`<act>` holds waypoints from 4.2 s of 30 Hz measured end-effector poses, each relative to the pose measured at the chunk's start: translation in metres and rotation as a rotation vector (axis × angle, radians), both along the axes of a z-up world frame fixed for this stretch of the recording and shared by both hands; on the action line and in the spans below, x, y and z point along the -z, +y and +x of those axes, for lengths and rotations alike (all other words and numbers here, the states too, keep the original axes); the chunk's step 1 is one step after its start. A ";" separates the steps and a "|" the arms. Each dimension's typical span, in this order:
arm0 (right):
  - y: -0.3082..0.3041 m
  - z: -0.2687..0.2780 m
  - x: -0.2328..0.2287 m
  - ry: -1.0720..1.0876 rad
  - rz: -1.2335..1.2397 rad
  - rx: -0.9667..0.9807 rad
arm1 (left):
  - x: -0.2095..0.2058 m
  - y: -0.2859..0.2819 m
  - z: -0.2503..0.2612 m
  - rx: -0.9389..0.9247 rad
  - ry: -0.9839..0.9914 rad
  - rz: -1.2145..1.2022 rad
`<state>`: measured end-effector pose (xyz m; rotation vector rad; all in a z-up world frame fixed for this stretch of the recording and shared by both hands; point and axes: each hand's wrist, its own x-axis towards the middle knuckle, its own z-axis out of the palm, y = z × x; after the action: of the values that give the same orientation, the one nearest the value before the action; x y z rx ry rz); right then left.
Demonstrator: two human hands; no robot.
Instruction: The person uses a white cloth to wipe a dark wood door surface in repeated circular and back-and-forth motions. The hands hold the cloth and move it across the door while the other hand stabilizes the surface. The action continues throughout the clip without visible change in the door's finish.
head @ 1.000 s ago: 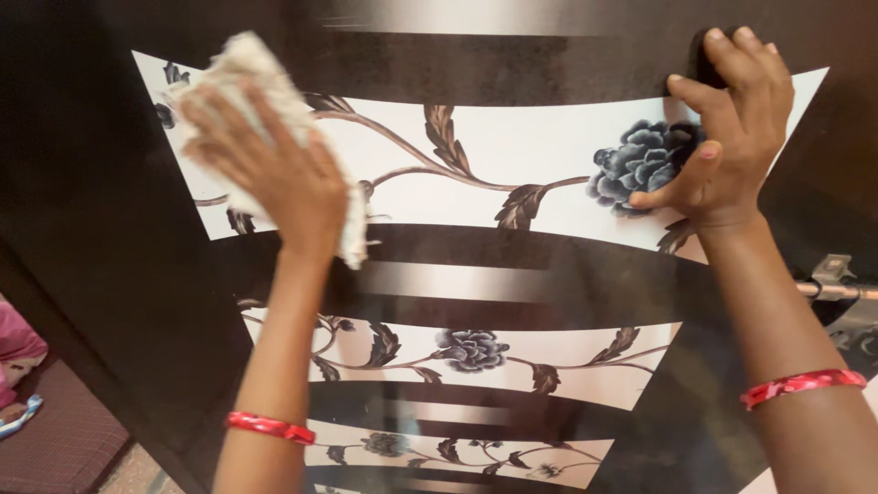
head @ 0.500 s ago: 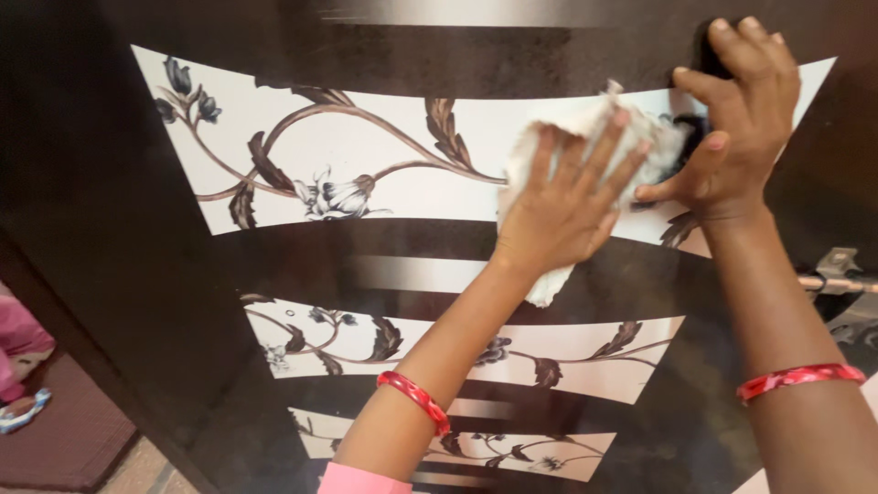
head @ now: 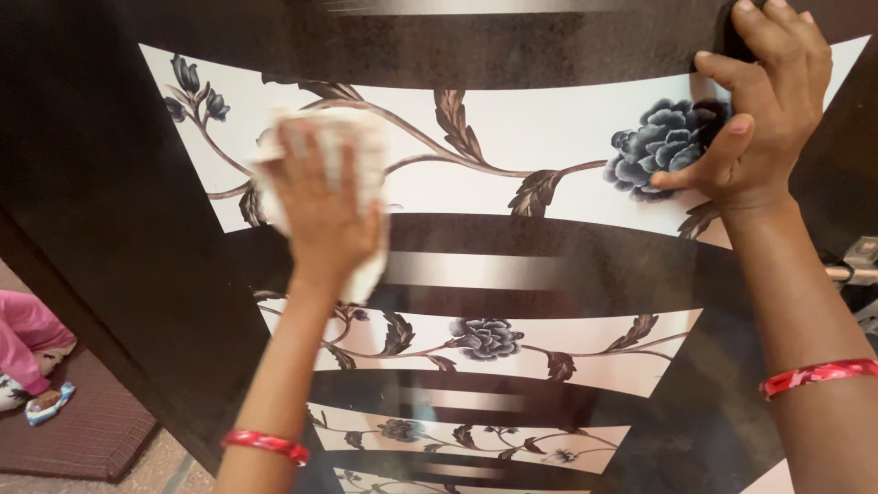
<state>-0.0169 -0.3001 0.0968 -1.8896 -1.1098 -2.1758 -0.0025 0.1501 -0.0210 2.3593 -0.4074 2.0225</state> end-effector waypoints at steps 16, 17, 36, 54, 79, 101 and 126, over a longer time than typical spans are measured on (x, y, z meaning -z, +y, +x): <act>0.013 -0.010 0.000 0.061 0.060 -0.078 | -0.086 -0.063 0.005 -0.259 0.208 -0.284; 0.013 -0.010 0.000 0.065 0.060 -0.088 | -0.093 -0.094 0.004 -0.419 0.617 -0.275; 0.005 -0.002 0.008 0.074 0.116 -0.186 | -0.035 -0.201 -0.003 0.296 0.094 0.521; 0.018 -0.017 -0.001 0.052 0.087 -0.197 | -0.033 0.043 0.026 -0.178 -0.096 -0.384; 0.018 -0.020 -0.003 0.083 0.097 -0.216 | -0.055 -0.194 0.006 0.311 0.044 0.360; 0.020 -0.020 -0.004 0.064 0.107 -0.238 | -0.019 0.017 0.001 -0.093 -0.129 -0.315; 0.015 -0.018 -0.004 0.031 0.070 -0.155 | 0.034 -0.120 0.000 0.201 0.035 0.225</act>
<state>-0.0347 -0.2850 0.1007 -1.7402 -1.1183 -2.0672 -0.0020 0.0306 -0.0546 2.3538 -0.8748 1.9328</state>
